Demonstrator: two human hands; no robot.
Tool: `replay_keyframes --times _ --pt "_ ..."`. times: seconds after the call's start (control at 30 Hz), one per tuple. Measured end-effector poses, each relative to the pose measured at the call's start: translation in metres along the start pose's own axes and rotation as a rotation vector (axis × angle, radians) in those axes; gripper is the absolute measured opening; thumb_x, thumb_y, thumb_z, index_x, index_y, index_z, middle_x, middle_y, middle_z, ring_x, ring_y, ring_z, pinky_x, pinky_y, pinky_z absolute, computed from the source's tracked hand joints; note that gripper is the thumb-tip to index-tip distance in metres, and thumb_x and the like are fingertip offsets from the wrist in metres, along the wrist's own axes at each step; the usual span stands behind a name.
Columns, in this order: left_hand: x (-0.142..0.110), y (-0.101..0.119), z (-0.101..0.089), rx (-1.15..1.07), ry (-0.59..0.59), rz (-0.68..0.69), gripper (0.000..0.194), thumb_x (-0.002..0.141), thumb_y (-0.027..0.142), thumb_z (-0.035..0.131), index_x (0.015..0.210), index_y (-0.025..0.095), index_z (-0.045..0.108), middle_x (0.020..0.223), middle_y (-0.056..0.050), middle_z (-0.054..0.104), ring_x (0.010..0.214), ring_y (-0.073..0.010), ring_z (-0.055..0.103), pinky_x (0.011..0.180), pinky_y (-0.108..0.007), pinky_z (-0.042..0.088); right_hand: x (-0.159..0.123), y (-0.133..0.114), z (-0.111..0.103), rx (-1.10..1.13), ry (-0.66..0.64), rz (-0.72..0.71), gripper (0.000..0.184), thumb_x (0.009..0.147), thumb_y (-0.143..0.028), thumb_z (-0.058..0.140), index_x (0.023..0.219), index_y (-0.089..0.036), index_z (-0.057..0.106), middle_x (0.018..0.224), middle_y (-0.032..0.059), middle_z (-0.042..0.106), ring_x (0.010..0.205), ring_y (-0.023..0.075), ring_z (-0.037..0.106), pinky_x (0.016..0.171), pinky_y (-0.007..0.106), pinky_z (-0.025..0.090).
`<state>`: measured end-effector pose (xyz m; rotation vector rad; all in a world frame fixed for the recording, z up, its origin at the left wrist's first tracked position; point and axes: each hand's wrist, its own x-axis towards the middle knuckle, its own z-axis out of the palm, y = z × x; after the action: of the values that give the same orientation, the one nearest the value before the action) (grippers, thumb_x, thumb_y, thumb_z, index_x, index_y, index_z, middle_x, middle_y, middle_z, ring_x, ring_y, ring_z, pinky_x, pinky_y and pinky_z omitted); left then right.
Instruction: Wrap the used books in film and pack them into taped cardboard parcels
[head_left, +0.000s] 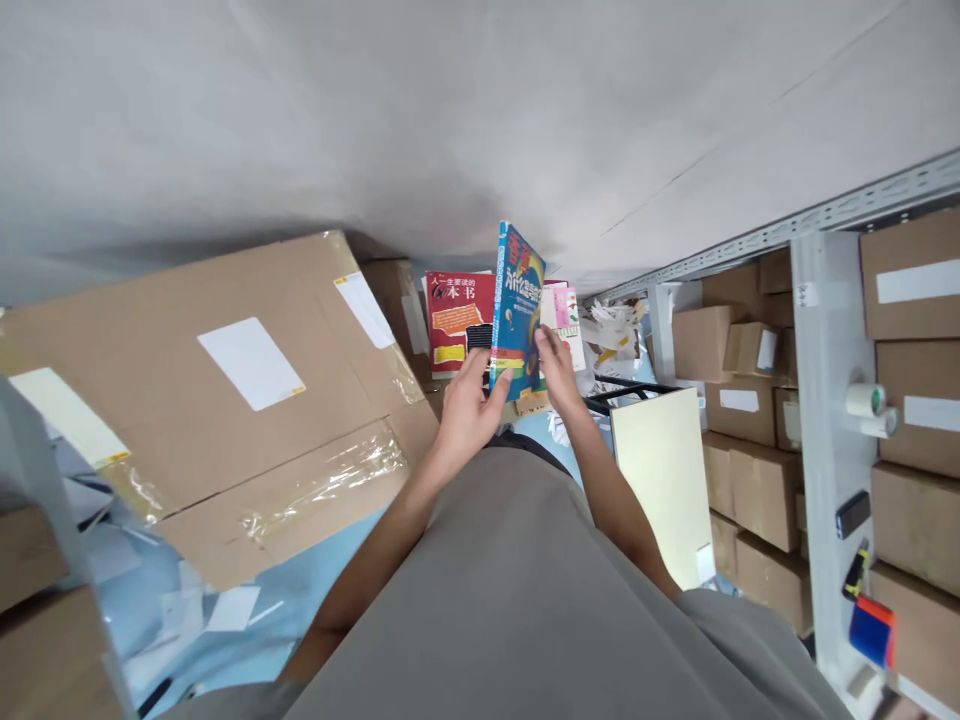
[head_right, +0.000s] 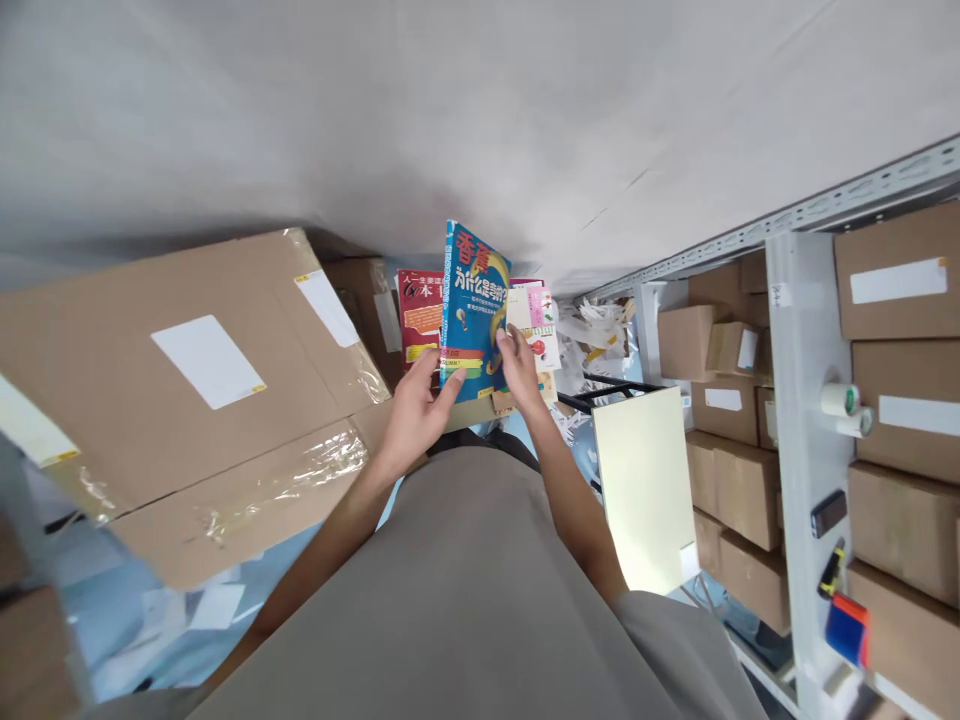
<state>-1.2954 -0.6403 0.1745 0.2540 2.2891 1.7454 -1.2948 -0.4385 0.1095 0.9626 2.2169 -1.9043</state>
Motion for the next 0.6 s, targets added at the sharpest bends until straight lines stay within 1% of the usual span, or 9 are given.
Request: replay_keyframes --times 0.1,0.17,0.23,0.33,0.47,0.53,0.6 --pt "0.005 0.009 0.007 -0.159 -0.147 0.022 0.031 0.114 0.050 0.060 0.121 0.022 0.074 0.118 -0.010 0.077 0.107 -0.0270 0.074 0.094 -0.037 0.060 -0.019 -0.007 -0.043 0.256 0.049 0.058 0.076 0.084 -0.077 0.085 0.136 -0.023 0.077 0.143 0.0110 0.083 0.145 0.0366 0.073 0.121 0.054 0.062" --pt "0.008 0.014 0.019 -0.239 -0.286 0.030 0.037 0.112 0.055 0.063 0.124 0.022 0.076 0.122 -0.010 0.079 0.112 -0.0279 0.075 0.099 -0.038 0.060 -0.037 -0.006 -0.073 0.389 0.110 0.047 0.064 0.080 -0.069 0.091 0.125 -0.025 0.080 0.130 0.0088 0.088 0.138 0.0370 0.077 0.113 0.053 0.067" --pt "0.009 0.018 0.037 -0.287 -0.434 0.004 0.044 0.109 0.061 0.067 0.126 0.022 0.079 0.126 -0.011 0.081 0.116 -0.0298 0.075 0.101 -0.038 0.060 -0.061 -0.002 -0.102 0.456 0.214 0.015 0.058 0.077 -0.063 0.094 0.119 -0.027 0.079 0.125 0.0067 0.089 0.132 0.0368 0.080 0.109 0.053 0.069" --pt "0.007 0.023 0.074 -0.331 -0.622 -0.094 0.054 0.099 0.068 0.078 0.126 0.021 0.082 0.129 -0.011 0.083 0.120 -0.0337 0.076 0.104 -0.041 0.062 -0.106 0.010 -0.141 0.459 0.383 -0.015 0.059 0.078 -0.061 0.095 0.123 -0.029 0.076 0.124 0.0052 0.088 0.127 0.0361 0.082 0.105 0.053 0.071" --pt "-0.003 0.028 0.132 -0.406 -0.878 -0.231 0.066 0.086 0.072 0.089 0.125 0.020 0.084 0.127 -0.012 0.085 0.123 -0.0373 0.077 0.110 -0.048 0.063 -0.172 0.035 -0.184 0.471 0.589 0.013 0.058 0.084 -0.069 0.090 0.125 -0.031 0.073 0.125 0.0056 0.087 0.126 0.0356 0.082 0.099 0.051 0.072" --pt "-0.009 0.033 0.163 -0.385 -0.991 -0.253 0.067 0.084 0.072 0.092 0.124 0.019 0.085 0.127 -0.013 0.085 0.124 -0.0378 0.077 0.111 -0.049 0.063 -0.201 0.051 -0.202 0.515 0.692 0.020 0.058 0.085 -0.070 0.090 0.124 -0.031 0.072 0.124 0.0056 0.087 0.125 0.0353 0.082 0.098 0.050 0.072" --pt "-0.017 0.041 0.194 -0.325 -1.079 -0.241 0.065 0.085 0.071 0.091 0.125 0.019 0.086 0.127 -0.013 0.086 0.123 -0.0375 0.078 0.108 -0.048 0.065 -0.227 0.067 -0.219 0.562 0.783 0.014 0.058 0.085 -0.070 0.091 0.125 -0.032 0.072 0.124 0.0057 0.087 0.125 0.0353 0.082 0.098 0.050 0.071"
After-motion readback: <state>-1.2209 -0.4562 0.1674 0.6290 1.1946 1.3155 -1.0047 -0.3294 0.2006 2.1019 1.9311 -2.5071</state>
